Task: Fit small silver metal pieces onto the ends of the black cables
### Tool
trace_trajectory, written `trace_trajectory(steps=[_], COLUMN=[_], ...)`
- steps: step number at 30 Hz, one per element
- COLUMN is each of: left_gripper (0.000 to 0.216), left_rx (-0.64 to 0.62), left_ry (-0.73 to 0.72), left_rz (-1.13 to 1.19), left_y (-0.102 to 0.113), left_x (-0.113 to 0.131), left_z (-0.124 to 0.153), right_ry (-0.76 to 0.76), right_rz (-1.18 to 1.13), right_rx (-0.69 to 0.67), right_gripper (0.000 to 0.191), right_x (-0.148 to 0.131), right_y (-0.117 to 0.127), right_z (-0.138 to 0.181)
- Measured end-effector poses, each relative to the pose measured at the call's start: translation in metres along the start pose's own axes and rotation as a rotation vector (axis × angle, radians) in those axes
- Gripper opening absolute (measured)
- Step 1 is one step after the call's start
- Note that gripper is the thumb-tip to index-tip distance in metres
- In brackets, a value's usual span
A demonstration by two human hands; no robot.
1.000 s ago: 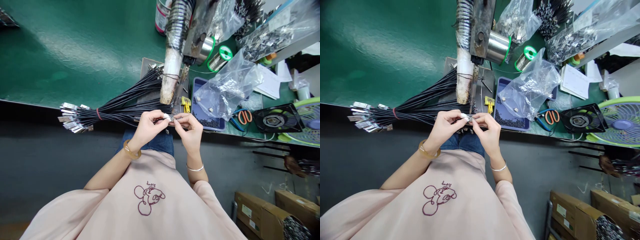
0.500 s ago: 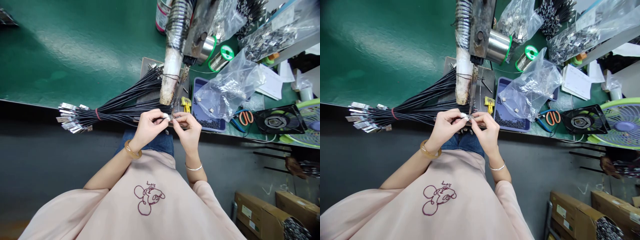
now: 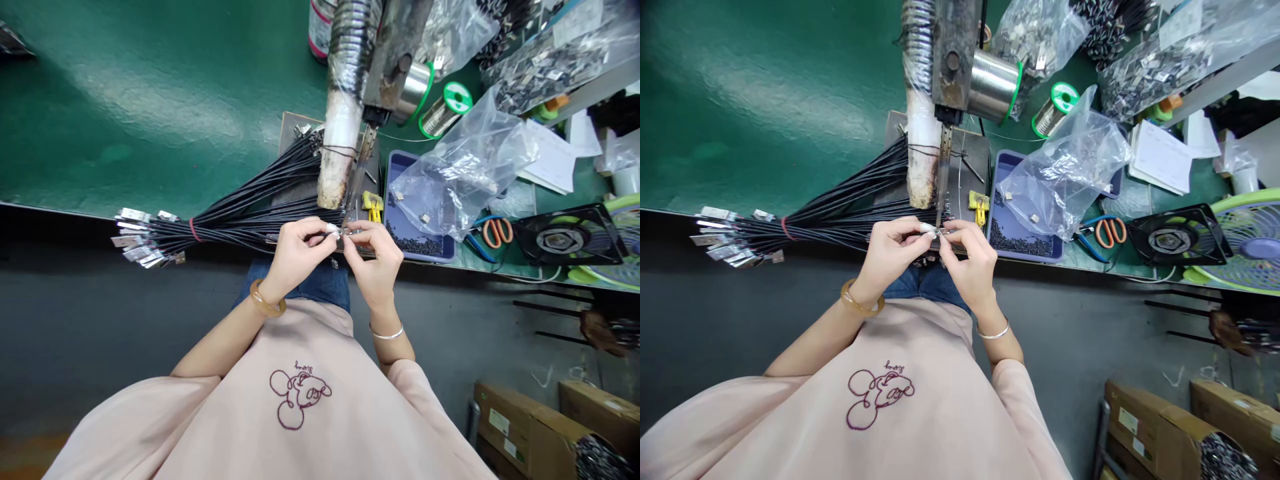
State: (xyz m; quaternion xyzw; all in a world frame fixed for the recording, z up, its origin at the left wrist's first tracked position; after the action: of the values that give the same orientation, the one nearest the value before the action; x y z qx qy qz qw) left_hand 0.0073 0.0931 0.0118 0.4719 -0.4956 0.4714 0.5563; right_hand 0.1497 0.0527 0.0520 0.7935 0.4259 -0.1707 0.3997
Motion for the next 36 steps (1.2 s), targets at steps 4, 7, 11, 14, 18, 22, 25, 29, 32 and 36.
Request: trace_trajectory(steps=[4,7,11,14,18,22,25,29,32,36], left_gripper=[0.008,0.008,0.010,0.012,0.014,0.015,0.014,0.013,0.013,0.013], left_rx=[0.029,0.001,-0.026,-0.047,-0.052,-0.011,-0.011,-0.040,-0.023,0.008], left_ry=[-0.075,-0.023,0.094,0.120,0.135,0.109,0.083,0.097,0.090,0.050], left_rz=[0.015,0.054,0.096,0.109,0.118,0.089,0.089,0.108,0.094,0.072], left_y=[0.002,0.000,-0.003,-0.006,-0.007,-0.003,-0.003,-0.006,-0.005,-0.003], left_x=[0.006,0.001,-0.009,-0.011,-0.011,-0.008,-0.006,-0.009,-0.008,-0.004], left_z=[0.001,0.002,0.003,0.004,0.004,0.003,0.004,0.004,0.004,0.003], right_ry=[0.035,0.093,0.138,0.152,0.160,0.165,0.188,0.209,0.221,0.240], right_rz=[0.024,0.075,0.119,0.120,0.120,0.145,0.166,0.173,0.169,0.185], right_rx=[0.007,-0.010,-0.045,-0.051,-0.050,-0.040,-0.043,-0.067,-0.048,-0.027], right_gripper=[0.010,0.011,0.013,0.012,0.012,0.012,0.012,0.013,0.013,0.013], right_x=[-0.005,-0.011,-0.015,-0.017,-0.017,-0.019,-0.021,-0.022,-0.022,-0.024], right_y=[0.001,0.002,0.001,0.002,0.002,0.002,0.002,0.000,0.001,0.003], right_z=[-0.002,0.000,0.003,0.004,0.002,0.000,0.001,0.003,0.001,-0.001])
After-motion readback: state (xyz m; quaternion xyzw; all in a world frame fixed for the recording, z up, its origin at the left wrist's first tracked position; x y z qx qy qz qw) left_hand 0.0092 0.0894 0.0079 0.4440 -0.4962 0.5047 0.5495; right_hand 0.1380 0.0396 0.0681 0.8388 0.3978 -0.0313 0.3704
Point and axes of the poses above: each hand's wrist, its own z-axis away from the middle knuckle, its own y-axis out of the back of the hand, x = y × z, the point moved 9 cm from there along -z, towards the middle knuckle, and after that the axes turned 12 degrees about y, right-handed, at the moved point
